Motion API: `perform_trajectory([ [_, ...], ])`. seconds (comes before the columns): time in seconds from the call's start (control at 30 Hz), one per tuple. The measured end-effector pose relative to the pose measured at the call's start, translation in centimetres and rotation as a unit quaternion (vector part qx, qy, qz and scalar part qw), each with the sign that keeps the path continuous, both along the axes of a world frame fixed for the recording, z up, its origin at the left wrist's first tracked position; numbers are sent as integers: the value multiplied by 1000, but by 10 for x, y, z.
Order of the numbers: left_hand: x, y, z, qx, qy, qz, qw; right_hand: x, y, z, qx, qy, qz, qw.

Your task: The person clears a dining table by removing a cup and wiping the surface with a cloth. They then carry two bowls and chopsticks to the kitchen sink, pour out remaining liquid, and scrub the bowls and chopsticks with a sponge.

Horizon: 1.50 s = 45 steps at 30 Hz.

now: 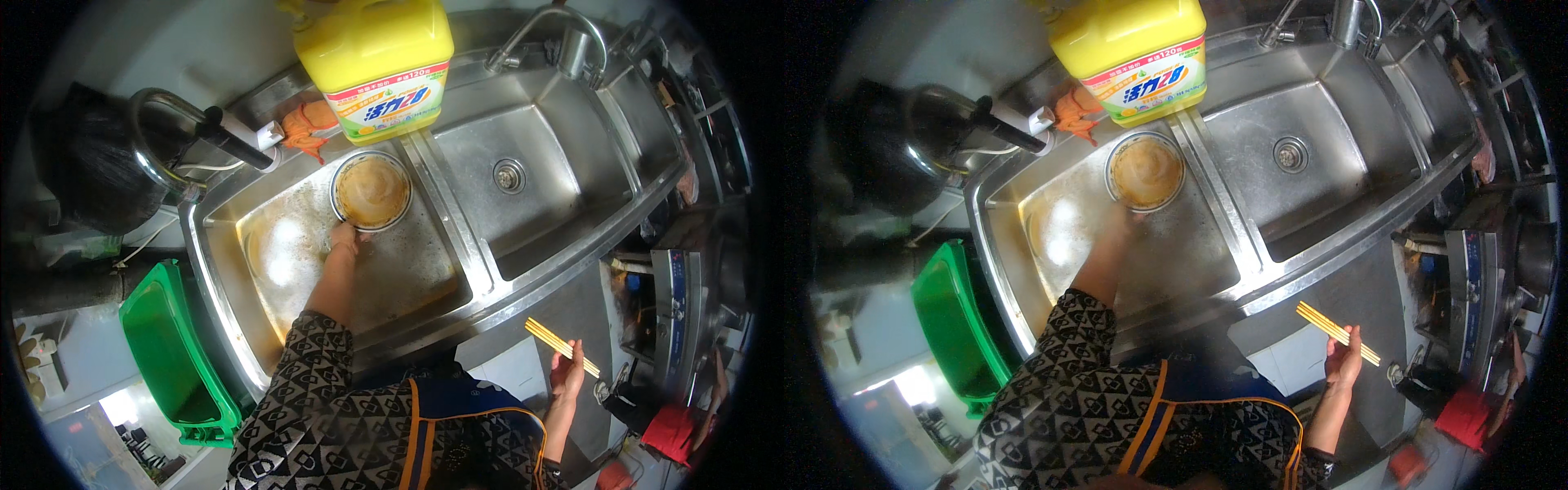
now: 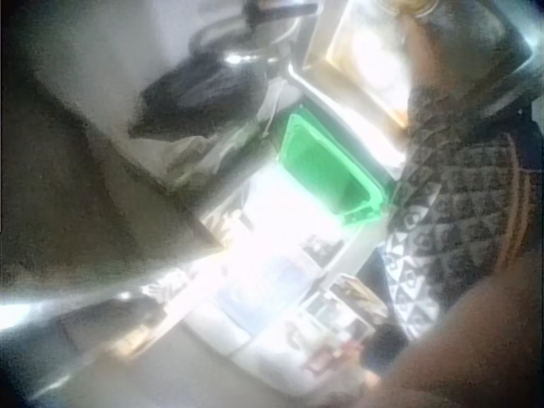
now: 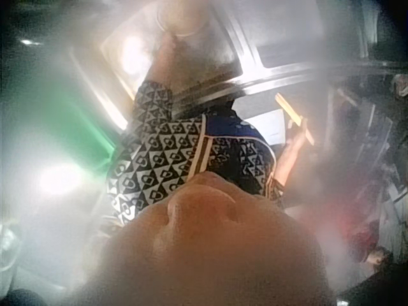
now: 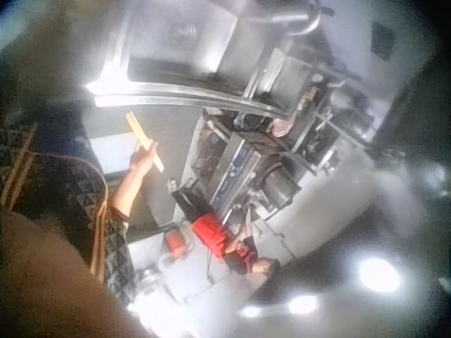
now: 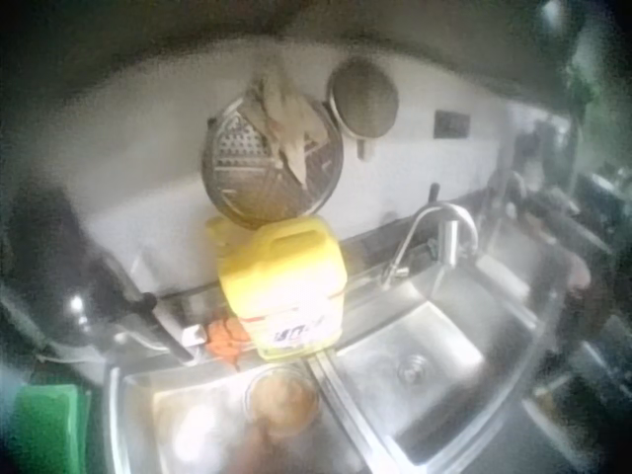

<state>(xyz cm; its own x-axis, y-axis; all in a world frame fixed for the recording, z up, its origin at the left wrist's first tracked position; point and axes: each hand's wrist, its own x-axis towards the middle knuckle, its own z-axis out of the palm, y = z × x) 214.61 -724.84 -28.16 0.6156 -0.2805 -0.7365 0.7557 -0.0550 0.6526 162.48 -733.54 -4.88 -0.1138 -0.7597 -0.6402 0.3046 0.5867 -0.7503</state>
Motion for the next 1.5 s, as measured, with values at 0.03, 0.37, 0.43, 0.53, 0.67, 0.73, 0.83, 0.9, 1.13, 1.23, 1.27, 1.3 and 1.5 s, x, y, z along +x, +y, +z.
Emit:
perform_trajectory([
  [0.03,3,3,0,6,-28,-20,999,1,0,-2,3,16,3,1000],
  [0.37,47,-44,80,298,-667,-292,617,-1,10,-8,14,12,4,1000],
  [0.43,57,-66,87,278,-675,-346,589,2,13,-8,23,41,0,999],
  [0.53,65,-86,78,343,-525,-457,631,9,18,-7,19,42,-13,999],
  [0.67,66,-89,55,381,-447,-512,627,17,22,-6,44,61,-33,997],
  [0.73,63,-85,49,344,-408,-515,671,18,25,-7,44,60,-25,997],
  [0.83,54,-81,48,342,-377,-536,673,16,28,-11,48,72,-7,996],
  [0.9,46,-77,53,359,-369,-561,649,14,30,-15,41,55,2,998],
  [1.13,24,-64,48,377,-404,-603,576,14,31,-23,38,50,12,998],
  [1.23,21,-61,35,401,-402,-616,546,15,31,-23,39,63,13,997],
  [1.27,21,-61,32,405,-405,-618,539,16,31,-23,42,61,10,997],
  [1.3,22,-61,31,365,-426,-564,606,16,32,-23,42,65,7,997],
  [1.5,38,-86,27,-192,-191,-97,958,13,32,-25,48,67,0,997],
])
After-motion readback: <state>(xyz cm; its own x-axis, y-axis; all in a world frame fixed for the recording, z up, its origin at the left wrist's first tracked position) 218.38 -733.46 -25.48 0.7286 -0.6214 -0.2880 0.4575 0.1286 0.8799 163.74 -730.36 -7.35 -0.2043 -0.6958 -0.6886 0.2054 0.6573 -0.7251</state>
